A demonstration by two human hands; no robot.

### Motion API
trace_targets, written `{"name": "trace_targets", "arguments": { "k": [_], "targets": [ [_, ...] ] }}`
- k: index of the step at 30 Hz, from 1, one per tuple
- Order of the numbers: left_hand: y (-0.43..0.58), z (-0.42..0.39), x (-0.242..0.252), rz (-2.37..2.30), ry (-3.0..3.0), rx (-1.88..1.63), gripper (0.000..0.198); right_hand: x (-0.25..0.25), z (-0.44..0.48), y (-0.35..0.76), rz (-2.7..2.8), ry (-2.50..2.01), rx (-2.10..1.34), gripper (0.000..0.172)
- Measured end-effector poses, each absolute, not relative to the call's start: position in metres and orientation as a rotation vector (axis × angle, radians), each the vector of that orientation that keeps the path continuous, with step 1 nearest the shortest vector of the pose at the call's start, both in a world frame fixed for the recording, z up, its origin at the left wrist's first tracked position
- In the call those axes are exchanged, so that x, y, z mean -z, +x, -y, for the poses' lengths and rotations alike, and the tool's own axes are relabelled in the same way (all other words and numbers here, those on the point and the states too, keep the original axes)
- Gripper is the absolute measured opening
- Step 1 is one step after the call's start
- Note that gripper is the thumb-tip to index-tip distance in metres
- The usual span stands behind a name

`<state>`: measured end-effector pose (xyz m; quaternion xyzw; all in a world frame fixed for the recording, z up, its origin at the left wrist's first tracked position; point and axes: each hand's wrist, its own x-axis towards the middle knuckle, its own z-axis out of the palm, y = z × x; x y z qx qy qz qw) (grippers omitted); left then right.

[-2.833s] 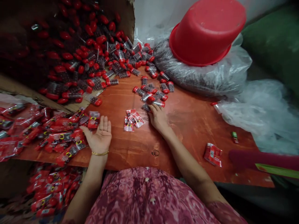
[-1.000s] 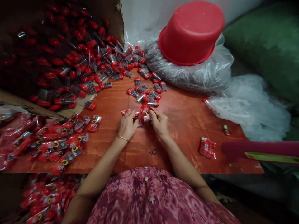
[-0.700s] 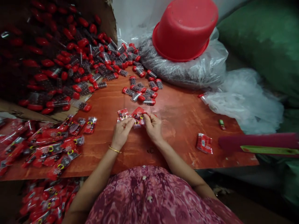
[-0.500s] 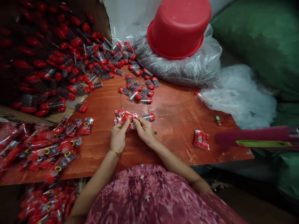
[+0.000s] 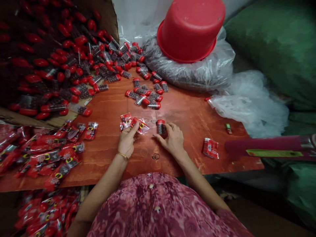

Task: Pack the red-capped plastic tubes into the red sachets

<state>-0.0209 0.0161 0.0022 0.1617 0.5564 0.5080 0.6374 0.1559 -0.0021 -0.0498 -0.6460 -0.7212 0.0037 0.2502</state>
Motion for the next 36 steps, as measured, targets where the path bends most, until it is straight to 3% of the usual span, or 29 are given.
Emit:
{"name": "trace_targets", "arguments": {
  "k": [6,16,23,36],
  "targets": [
    [-0.024,-0.021,-0.002,-1.213,0.214,-1.061,0.04,0.055,-0.016,0.156,1.944,-1.77,-0.05,0.034],
    [-0.017,-0.018,-0.004,-1.235,0.384,-1.046,0.041,-0.003,0.026,0.154,1.534,-1.354,-1.059,0.025],
    [-0.023,-0.017,0.002,-1.276,0.761,-1.047,0.036,-0.006,0.015,0.145,1.636,-1.35,-1.168,0.028],
    [-0.029,-0.019,0.0,-1.213,0.906,-1.02,0.035,-0.008,0.017,0.144,1.505,-1.371,-1.296,0.029]
  ]
}}
